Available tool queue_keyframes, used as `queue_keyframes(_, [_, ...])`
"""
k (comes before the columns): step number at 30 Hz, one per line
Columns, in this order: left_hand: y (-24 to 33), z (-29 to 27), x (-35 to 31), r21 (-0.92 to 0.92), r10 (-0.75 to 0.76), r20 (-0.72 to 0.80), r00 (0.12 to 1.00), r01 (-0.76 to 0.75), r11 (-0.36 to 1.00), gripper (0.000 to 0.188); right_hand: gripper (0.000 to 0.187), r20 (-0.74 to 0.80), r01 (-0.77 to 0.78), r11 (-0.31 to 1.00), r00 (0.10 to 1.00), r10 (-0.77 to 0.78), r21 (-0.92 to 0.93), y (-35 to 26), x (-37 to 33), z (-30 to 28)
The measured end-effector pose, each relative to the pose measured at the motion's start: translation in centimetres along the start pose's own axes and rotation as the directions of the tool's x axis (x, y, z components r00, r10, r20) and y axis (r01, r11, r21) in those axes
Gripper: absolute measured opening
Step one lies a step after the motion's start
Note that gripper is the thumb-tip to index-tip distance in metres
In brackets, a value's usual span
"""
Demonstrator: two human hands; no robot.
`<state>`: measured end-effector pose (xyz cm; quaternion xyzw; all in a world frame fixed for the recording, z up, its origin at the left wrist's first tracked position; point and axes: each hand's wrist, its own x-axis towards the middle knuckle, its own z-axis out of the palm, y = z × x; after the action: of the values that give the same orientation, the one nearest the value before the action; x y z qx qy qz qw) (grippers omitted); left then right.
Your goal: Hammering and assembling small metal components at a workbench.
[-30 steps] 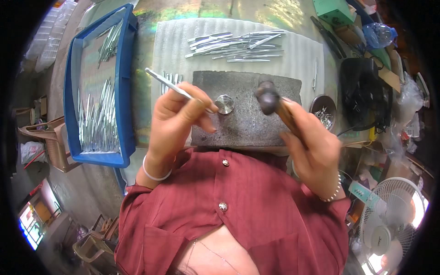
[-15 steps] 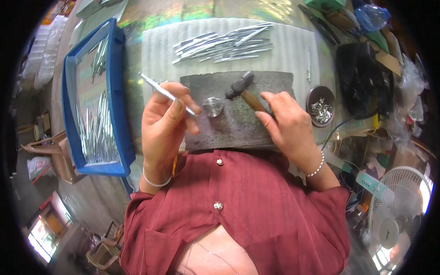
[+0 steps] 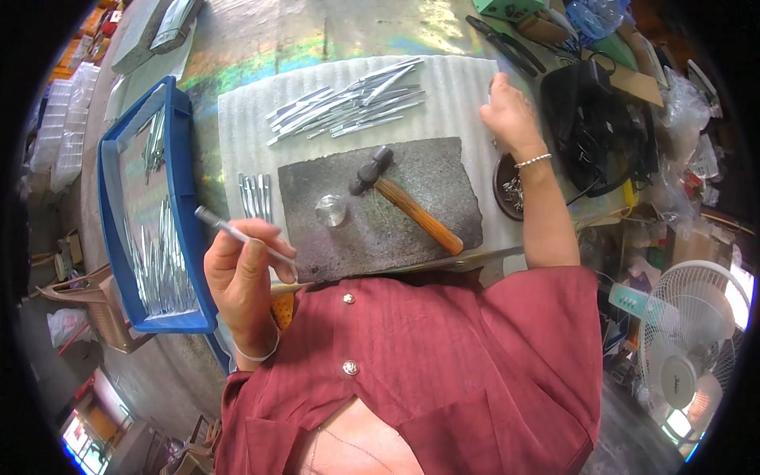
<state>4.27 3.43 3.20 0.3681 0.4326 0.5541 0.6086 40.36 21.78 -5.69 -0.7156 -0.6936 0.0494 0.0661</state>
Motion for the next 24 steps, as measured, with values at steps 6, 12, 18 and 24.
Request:
queue_keyframes(6, [-0.1,-0.1,0.1,-0.023,-0.044,0.098,0.994,0.046,0.999,0.023,0.037,0.066,-0.009,0.993,0.998,0.001,0.118,1.3,0.4,0.0])
queue_keyframes(12, [-0.3,0.4,0.3,0.038,-0.04,0.13,0.991,0.035,0.999,0.024,0.027,0.065,0.022,0.963,0.997,-0.04,0.268,1.1,0.0,-0.5])
queue_keyframes(18, [-0.7,0.9,0.1,0.095,-0.004,0.142,0.99,-0.01,0.995,0.027,0.024,0.127,-0.029,0.986,0.992,0.008,0.165,0.4,0.1,-0.6])
queue_keyframes(24, [-1.0,0.9,0.4,0.048,-0.043,0.153,0.987,0.036,0.998,0.033,0.01,0.118,-0.035,0.654,0.989,-0.084,0.755,-3.3,-3.5,-7.0])
